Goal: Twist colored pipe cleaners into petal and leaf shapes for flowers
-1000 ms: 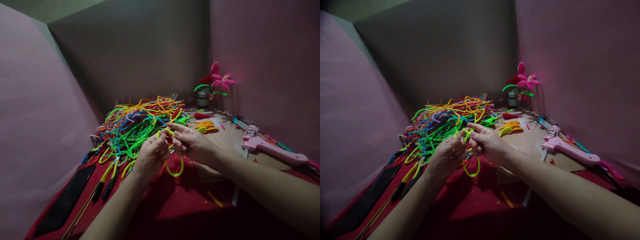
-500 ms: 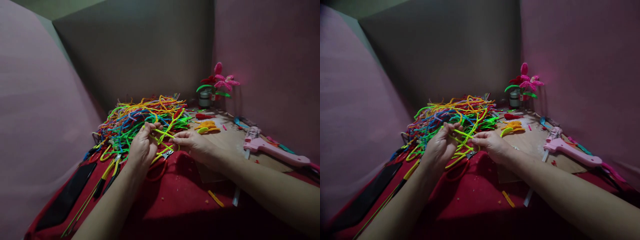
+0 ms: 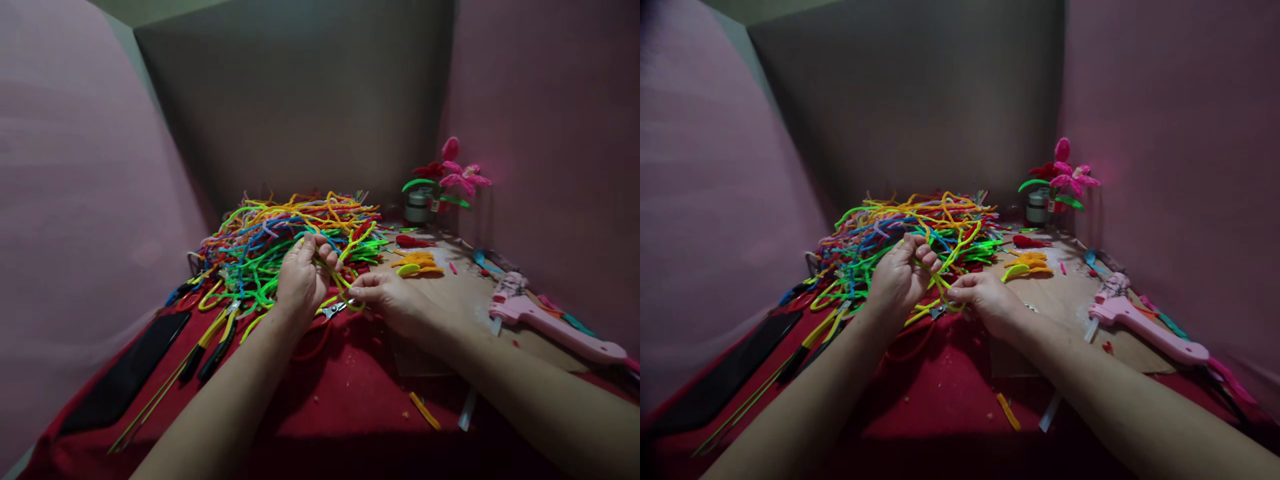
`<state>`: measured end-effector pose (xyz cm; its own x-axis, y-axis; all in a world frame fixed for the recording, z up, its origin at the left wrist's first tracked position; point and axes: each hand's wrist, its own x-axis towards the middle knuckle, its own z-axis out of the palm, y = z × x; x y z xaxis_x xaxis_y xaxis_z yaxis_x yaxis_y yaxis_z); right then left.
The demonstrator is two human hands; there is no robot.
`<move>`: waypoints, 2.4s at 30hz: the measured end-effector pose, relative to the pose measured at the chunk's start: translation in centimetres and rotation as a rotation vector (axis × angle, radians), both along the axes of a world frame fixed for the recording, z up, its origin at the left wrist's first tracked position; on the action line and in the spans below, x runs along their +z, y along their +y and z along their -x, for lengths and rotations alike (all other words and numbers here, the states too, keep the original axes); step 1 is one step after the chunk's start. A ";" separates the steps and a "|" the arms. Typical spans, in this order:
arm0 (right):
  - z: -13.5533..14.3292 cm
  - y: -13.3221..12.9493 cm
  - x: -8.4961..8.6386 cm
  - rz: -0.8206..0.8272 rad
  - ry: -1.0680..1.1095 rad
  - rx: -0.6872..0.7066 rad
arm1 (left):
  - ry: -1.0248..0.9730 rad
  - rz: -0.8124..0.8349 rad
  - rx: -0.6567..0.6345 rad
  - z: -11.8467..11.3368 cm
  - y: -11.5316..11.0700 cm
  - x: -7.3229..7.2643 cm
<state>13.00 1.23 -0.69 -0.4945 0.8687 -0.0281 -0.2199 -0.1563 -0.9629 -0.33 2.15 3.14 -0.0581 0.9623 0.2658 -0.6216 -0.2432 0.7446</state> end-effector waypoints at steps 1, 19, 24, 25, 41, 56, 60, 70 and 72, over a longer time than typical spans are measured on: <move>0.1 -0.1 0.0 0.002 -0.006 0.020 | -0.008 -0.001 -0.010 0.1 0.0 0.0; 0.5 -0.6 -0.8 0.290 0.171 0.342 | -0.081 -0.006 0.069 0.8 0.3 0.2; 0.1 -0.3 -0.3 0.422 0.246 0.454 | -0.069 -0.048 0.059 0.6 0.3 0.1; 0.0 -0.2 -0.3 0.434 0.247 0.448 | -0.063 -0.059 0.051 0.5 0.2 0.0; 0.0 0.8 -1.0 0.348 0.382 0.215 | 0.594 -0.011 -0.124 0.2 -1.1 -1.8; -0.3 0.4 0.1 0.524 0.528 0.281 | 0.614 0.056 -0.029 -0.1 -1.4 -1.4; -0.2 0.4 -0.4 0.479 0.511 0.291 | 0.603 0.037 -0.090 0.1 -1.5 -1.4; -0.2 0.8 -0.5 0.415 0.393 0.153 | 0.649 -0.053 -0.031 0.2 -1.4 -1.2; -0.2 0.8 -0.3 0.402 0.396 0.117 | 0.673 -0.034 -0.036 0.2 -1.5 -1.2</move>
<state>13.19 2.05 -0.98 -0.6265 0.7670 -0.1384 -0.5108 -0.5382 -0.6704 -0.57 0.65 1.97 0.1624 0.9510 0.2630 -0.0333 -0.2611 0.9647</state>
